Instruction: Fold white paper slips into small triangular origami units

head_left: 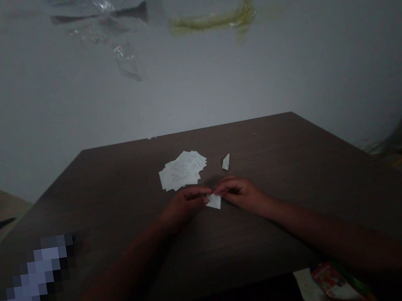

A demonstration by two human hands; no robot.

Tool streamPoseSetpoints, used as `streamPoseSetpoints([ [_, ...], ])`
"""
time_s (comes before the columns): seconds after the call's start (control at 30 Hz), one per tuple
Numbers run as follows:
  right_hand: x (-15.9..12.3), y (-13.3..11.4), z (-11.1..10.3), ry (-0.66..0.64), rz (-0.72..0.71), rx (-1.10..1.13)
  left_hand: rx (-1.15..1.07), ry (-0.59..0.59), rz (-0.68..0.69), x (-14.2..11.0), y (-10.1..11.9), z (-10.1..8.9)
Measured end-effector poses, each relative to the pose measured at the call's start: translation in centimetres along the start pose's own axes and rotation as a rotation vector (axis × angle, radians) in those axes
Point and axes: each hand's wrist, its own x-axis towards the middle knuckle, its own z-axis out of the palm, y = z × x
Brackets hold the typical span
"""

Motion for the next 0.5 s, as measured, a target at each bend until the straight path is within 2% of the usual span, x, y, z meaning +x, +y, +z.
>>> streamPoseSetpoints([
  [0.1, -0.1, 0.1, 0.3, 0.007, 0.042, 0.049, 0.107, 0.073, 0.027, 0.0, 0.1, 0.2],
  [0.2, -0.3, 0.2, 0.7, -0.010, 0.130, 0.148, 0.186, 0.077, 0.050, 0.0, 0.3, 0.4],
  [0.37, -0.3, 0.6, 1.4, -0.009, 0.224, 0.286, 0.167, 0.106, 0.194, -0.3, 0.7, 1.0],
  [0.5, -0.5, 0.4, 1.9, -0.053, 0.239, 0.339, 0.155, 0.135, 0.232, -0.7, 1.2, 1.6],
])
